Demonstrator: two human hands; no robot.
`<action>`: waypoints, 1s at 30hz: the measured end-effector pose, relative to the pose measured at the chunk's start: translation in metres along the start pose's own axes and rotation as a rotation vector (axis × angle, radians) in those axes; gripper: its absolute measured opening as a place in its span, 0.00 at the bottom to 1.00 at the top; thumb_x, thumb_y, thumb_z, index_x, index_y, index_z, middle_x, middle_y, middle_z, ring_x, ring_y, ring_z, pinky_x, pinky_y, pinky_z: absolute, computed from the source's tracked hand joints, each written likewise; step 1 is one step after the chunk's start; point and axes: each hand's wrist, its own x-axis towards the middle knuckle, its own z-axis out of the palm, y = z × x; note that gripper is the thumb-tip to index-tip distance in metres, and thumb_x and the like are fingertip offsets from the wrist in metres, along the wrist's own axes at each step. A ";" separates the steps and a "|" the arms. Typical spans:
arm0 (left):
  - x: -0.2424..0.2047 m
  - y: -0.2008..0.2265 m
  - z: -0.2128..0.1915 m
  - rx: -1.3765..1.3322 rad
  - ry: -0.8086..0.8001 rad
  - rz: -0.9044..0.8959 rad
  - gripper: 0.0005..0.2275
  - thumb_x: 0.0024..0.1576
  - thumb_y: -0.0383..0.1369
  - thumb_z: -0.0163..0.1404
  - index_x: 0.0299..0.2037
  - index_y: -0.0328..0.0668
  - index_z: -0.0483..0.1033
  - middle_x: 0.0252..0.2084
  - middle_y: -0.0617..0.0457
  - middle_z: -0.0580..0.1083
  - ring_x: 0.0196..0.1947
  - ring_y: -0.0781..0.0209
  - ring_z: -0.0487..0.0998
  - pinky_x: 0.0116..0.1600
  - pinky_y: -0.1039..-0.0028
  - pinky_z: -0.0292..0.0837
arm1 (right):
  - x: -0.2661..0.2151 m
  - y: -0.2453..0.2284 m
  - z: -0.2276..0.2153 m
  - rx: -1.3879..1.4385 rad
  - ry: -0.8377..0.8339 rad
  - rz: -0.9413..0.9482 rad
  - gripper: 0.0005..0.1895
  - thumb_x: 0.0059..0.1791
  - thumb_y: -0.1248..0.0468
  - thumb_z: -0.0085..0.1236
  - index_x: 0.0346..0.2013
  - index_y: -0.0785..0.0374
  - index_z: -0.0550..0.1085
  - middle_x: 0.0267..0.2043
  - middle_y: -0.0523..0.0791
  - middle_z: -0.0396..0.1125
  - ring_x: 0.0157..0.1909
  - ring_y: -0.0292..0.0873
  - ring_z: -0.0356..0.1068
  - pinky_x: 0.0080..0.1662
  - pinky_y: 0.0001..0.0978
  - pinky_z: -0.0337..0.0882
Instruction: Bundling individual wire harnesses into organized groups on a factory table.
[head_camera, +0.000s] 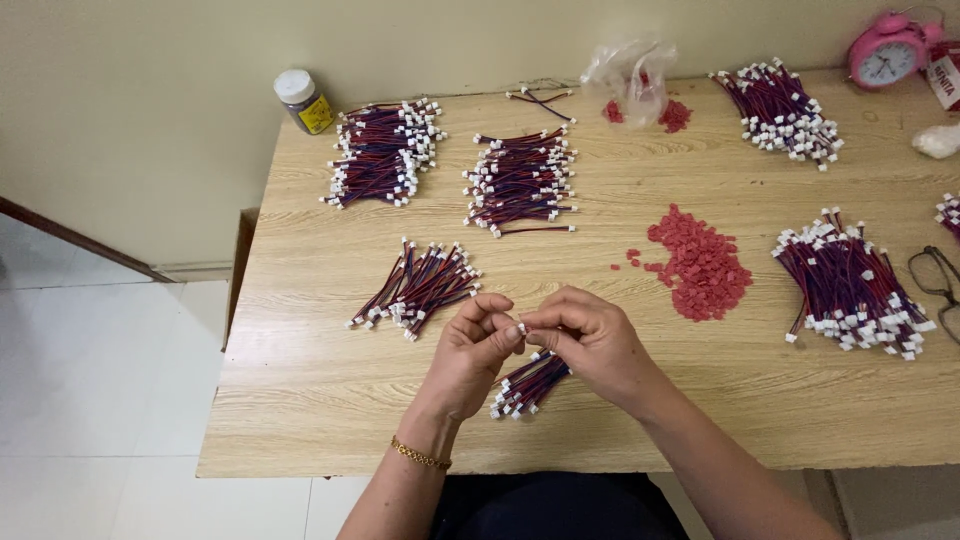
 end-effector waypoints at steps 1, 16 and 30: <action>0.000 0.000 0.000 0.000 0.001 0.000 0.14 0.51 0.19 0.56 0.46 0.33 0.70 0.25 0.47 0.74 0.29 0.60 0.78 0.38 0.77 0.72 | 0.000 0.000 0.000 0.001 -0.001 0.001 0.05 0.42 0.68 0.64 0.32 0.61 0.81 0.27 0.46 0.70 0.30 0.39 0.67 0.36 0.32 0.69; -0.002 0.025 -0.007 0.230 -0.161 0.019 0.17 0.48 0.18 0.58 0.47 0.31 0.71 0.27 0.45 0.76 0.31 0.60 0.79 0.40 0.76 0.74 | -0.003 0.007 -0.005 0.146 -0.138 0.119 0.04 0.43 0.68 0.64 0.32 0.63 0.81 0.29 0.47 0.72 0.36 0.40 0.69 0.44 0.36 0.69; 0.010 0.042 -0.015 0.682 0.032 0.071 0.13 0.50 0.22 0.58 0.45 0.38 0.79 0.27 0.52 0.76 0.31 0.66 0.74 0.41 0.75 0.72 | 0.005 0.078 -0.009 0.193 0.032 0.247 0.15 0.39 0.73 0.66 0.39 0.60 0.76 0.36 0.44 0.70 0.44 0.40 0.70 0.51 0.36 0.68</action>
